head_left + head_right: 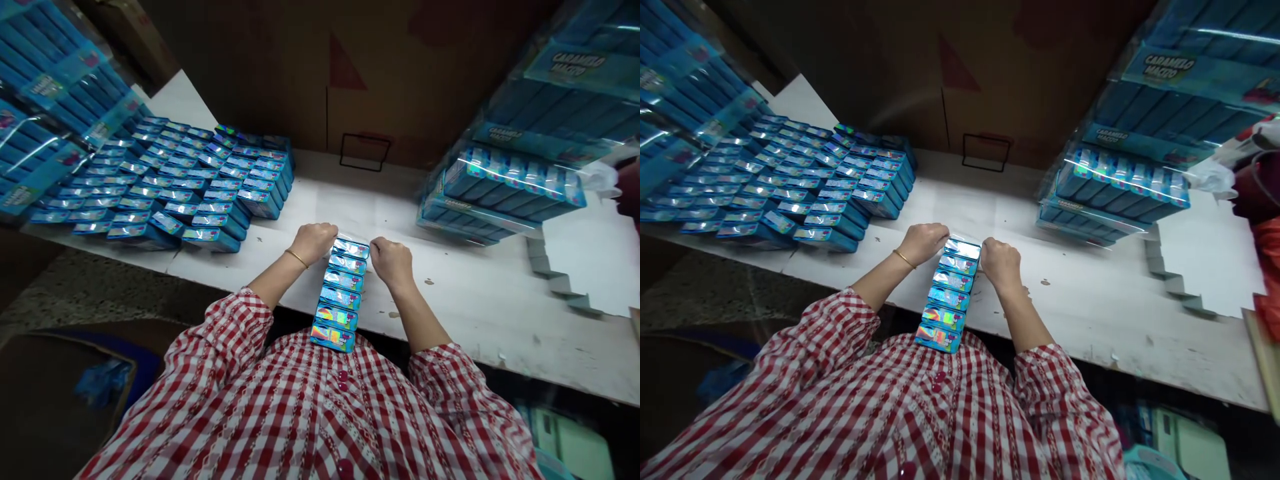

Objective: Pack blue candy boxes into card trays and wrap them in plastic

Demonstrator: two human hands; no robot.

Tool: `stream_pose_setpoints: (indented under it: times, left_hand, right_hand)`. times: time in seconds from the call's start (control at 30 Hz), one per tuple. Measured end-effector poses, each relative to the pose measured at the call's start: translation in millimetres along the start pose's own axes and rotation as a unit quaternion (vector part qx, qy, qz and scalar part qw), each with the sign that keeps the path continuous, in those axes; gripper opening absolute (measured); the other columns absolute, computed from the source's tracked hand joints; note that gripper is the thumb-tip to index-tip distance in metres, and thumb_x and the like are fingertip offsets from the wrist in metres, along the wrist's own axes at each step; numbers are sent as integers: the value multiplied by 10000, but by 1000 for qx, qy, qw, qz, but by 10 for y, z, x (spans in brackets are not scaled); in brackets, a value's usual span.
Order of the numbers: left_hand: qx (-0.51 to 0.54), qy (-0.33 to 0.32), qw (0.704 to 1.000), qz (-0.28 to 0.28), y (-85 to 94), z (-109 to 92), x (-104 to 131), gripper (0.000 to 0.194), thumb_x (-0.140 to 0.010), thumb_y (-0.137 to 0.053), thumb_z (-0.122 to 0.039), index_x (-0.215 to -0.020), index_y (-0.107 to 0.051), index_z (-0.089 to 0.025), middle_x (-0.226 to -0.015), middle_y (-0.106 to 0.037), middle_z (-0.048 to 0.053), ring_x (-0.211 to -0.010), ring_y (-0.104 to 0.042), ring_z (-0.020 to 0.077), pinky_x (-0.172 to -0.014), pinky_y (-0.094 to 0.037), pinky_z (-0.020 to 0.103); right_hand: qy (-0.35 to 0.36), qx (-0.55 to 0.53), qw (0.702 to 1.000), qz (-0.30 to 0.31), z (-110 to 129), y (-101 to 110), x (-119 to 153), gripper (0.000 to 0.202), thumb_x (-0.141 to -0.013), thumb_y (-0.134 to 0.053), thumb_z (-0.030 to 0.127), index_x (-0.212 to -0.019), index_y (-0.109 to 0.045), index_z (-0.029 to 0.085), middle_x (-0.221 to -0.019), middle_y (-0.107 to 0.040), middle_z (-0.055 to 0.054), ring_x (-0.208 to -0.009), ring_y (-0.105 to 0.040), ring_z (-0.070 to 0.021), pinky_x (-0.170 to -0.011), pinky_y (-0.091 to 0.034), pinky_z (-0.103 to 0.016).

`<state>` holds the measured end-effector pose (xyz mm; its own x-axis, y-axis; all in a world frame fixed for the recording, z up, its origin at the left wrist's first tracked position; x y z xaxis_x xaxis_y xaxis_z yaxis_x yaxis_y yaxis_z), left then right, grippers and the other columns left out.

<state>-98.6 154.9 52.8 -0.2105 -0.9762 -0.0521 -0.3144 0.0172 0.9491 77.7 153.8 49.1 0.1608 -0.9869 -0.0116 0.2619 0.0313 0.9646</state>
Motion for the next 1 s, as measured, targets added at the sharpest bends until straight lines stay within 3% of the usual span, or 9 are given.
stream_pose_setpoints:
  times: [0.2,0.33,0.47,0.6,0.7,0.83,1.0]
  left_hand:
    - [128,38,991,-5,-84,106,-51,157,-801,-536,-245,-764,-670,-172,-714,-672,30,-674,-598,147,-630,-401,239]
    - [42,-14,996,-80,-13,38,65,234,-860,-454,-269,-774,-643,-162,-813,-665,65,-743,-592,160,-655,-389,256]
    - [-24,-59,993,-102,-25,-27,280,307,-902,-358,-277,-764,-608,-163,-776,-633,75,-702,-567,153,-651,-381,268]
    - [-27,-78,987,-141,-132,-11,538,288,-899,-364,-278,-748,-584,-170,-728,-622,66,-679,-567,150,-661,-400,277]
    - [20,-81,981,-173,-279,49,705,213,-882,-405,-271,-804,-582,-181,-778,-638,72,-749,-592,159,-703,-436,286]
    - [126,-22,971,-201,-507,158,753,139,-857,-419,-250,-881,-540,-186,-908,-628,90,-894,-594,167,-796,-469,298]
    - [264,140,940,-162,-752,244,678,119,-814,-481,-264,-904,-461,-187,-825,-628,41,-722,-632,136,-673,-491,250]
  right_hand:
    - [-44,-191,980,39,-104,-150,-149,238,-789,-429,209,-737,-657,168,-638,-666,-26,-605,-596,-133,-605,-393,-234]
    - [34,-83,995,-45,-40,-31,-30,251,-830,-417,230,-788,-660,178,-777,-688,-47,-728,-600,-153,-637,-355,-244]
    - [116,11,990,-73,23,-10,249,314,-905,-338,266,-852,-635,176,-798,-664,-58,-723,-565,-138,-589,-294,-251]
    - [149,56,984,-83,0,-153,485,368,-931,-296,268,-746,-603,185,-664,-597,-51,-632,-499,-132,-588,-275,-279]
    - [174,35,981,-76,-28,-309,598,350,-930,-298,266,-776,-604,194,-639,-566,-46,-626,-478,-139,-615,-297,-288]
    - [147,18,985,-87,-83,-441,605,309,-918,-305,256,-918,-602,174,-810,-610,-81,-737,-501,-159,-676,-320,-288]
    - [62,58,995,-49,-156,-608,511,235,-880,-383,231,-799,-594,167,-788,-609,-68,-725,-482,-170,-626,-277,-277]
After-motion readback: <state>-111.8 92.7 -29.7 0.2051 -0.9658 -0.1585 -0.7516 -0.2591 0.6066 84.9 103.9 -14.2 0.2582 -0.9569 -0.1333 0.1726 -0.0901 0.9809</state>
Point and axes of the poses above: each hand's wrist, its own x-axis away from the middle knuckle, its own y-axis out of the back of the hand, z = x × y, the point moved 5 cm from there along -x, towards the middle knuckle
